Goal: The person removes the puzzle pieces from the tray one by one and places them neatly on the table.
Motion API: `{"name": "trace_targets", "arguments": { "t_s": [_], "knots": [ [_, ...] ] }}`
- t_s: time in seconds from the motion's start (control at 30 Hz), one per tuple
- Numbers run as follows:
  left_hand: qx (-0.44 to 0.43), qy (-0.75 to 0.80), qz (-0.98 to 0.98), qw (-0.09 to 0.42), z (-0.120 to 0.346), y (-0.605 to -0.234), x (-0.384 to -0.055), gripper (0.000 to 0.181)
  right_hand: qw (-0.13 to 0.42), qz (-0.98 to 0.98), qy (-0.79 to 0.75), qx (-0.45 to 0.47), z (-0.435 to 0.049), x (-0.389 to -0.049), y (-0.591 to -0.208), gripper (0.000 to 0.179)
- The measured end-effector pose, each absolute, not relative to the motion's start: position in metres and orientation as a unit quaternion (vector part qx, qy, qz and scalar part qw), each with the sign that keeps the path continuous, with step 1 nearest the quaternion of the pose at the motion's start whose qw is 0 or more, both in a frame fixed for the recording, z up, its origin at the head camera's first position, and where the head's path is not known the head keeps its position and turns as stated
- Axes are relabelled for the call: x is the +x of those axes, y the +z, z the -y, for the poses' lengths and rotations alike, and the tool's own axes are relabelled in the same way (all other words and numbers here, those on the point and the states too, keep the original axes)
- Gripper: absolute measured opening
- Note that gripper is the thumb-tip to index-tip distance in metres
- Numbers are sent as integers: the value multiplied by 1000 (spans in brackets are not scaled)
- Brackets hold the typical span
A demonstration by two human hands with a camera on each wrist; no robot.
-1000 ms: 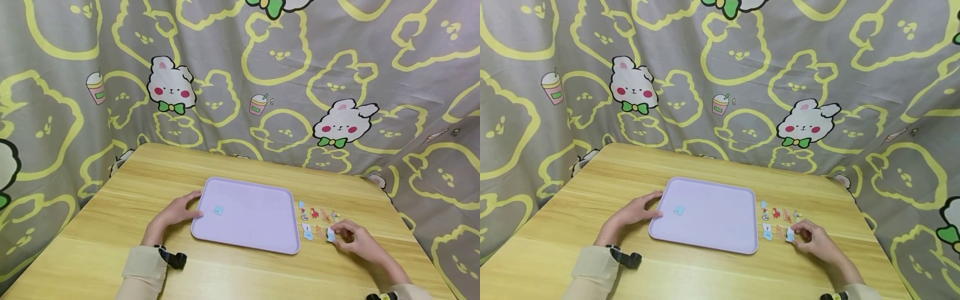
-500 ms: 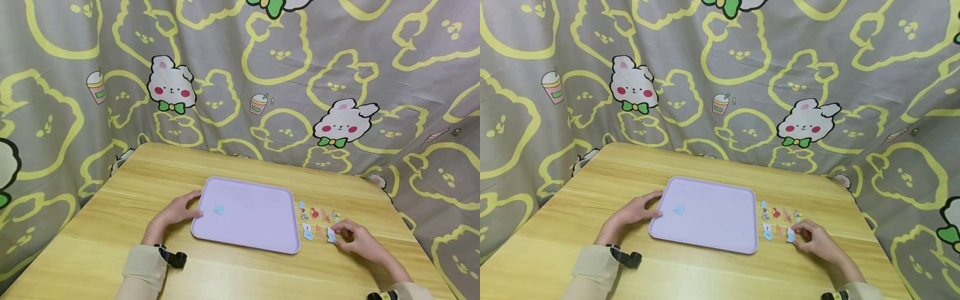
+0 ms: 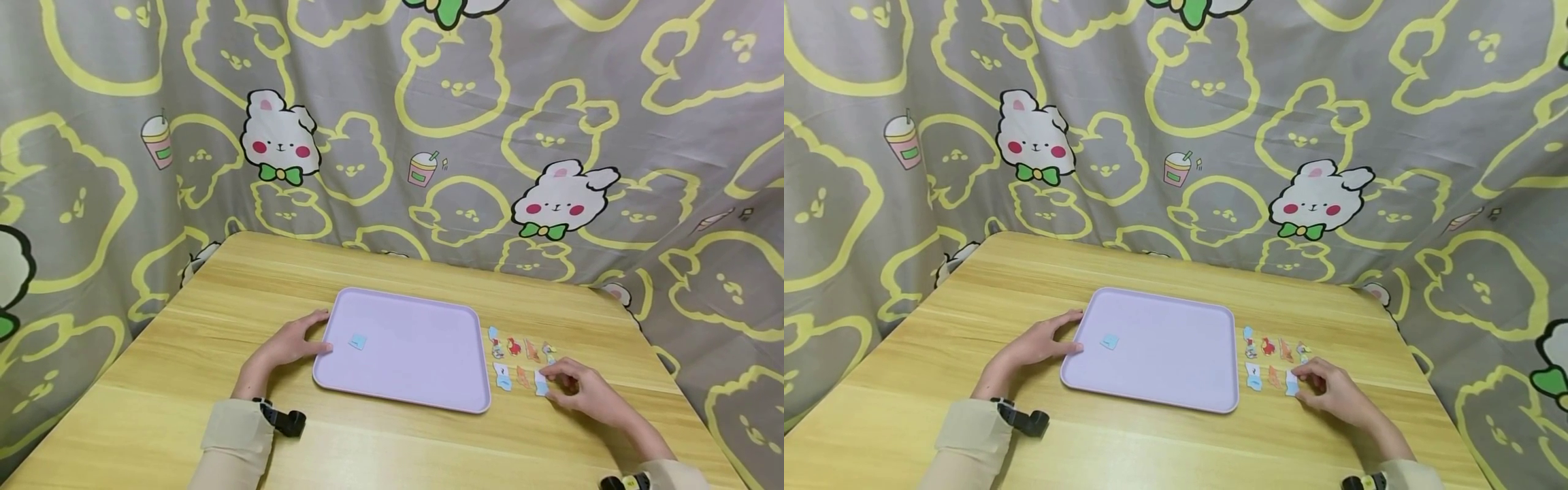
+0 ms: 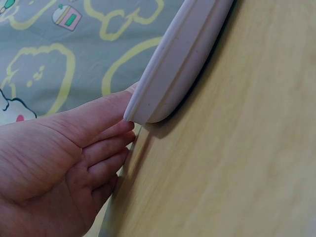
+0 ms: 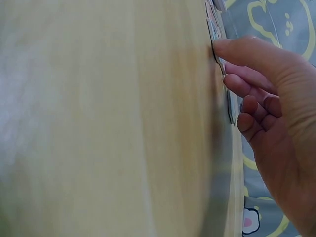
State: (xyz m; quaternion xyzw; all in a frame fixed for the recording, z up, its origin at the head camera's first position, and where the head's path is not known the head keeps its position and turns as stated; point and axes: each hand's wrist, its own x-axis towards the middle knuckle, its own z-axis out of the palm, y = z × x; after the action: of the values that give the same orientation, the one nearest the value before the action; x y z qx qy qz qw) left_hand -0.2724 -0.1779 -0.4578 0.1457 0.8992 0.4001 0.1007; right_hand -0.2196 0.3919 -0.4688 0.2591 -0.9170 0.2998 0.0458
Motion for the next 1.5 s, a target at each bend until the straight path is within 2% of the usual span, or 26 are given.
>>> {"name": "trace_targets", "arguments": {
  "t_s": [0.3, 0.83, 1.0, 1.17, 1.5],
  "knots": [
    [145, 398, -900, 101, 178, -457, -272, 72, 73, 922, 296, 240, -385, -216, -465, 34],
    [146, 395, -902, 101, 178, -458, -272, 72, 100, 910, 294, 276, -344, -223, -461, 33],
    [145, 394, -902, 101, 178, -459, -273, 73, 97, 911, 292, 273, -330, -225, -460, 32],
    [142, 401, -899, 104, 178, -460, -272, 72, 103, 895, 303, 309, -315, -229, -459, 33],
    [144, 403, -898, 104, 178, -461, -274, 73, 83, 887, 318, 324, -283, -243, -457, 32]
  ]
}}
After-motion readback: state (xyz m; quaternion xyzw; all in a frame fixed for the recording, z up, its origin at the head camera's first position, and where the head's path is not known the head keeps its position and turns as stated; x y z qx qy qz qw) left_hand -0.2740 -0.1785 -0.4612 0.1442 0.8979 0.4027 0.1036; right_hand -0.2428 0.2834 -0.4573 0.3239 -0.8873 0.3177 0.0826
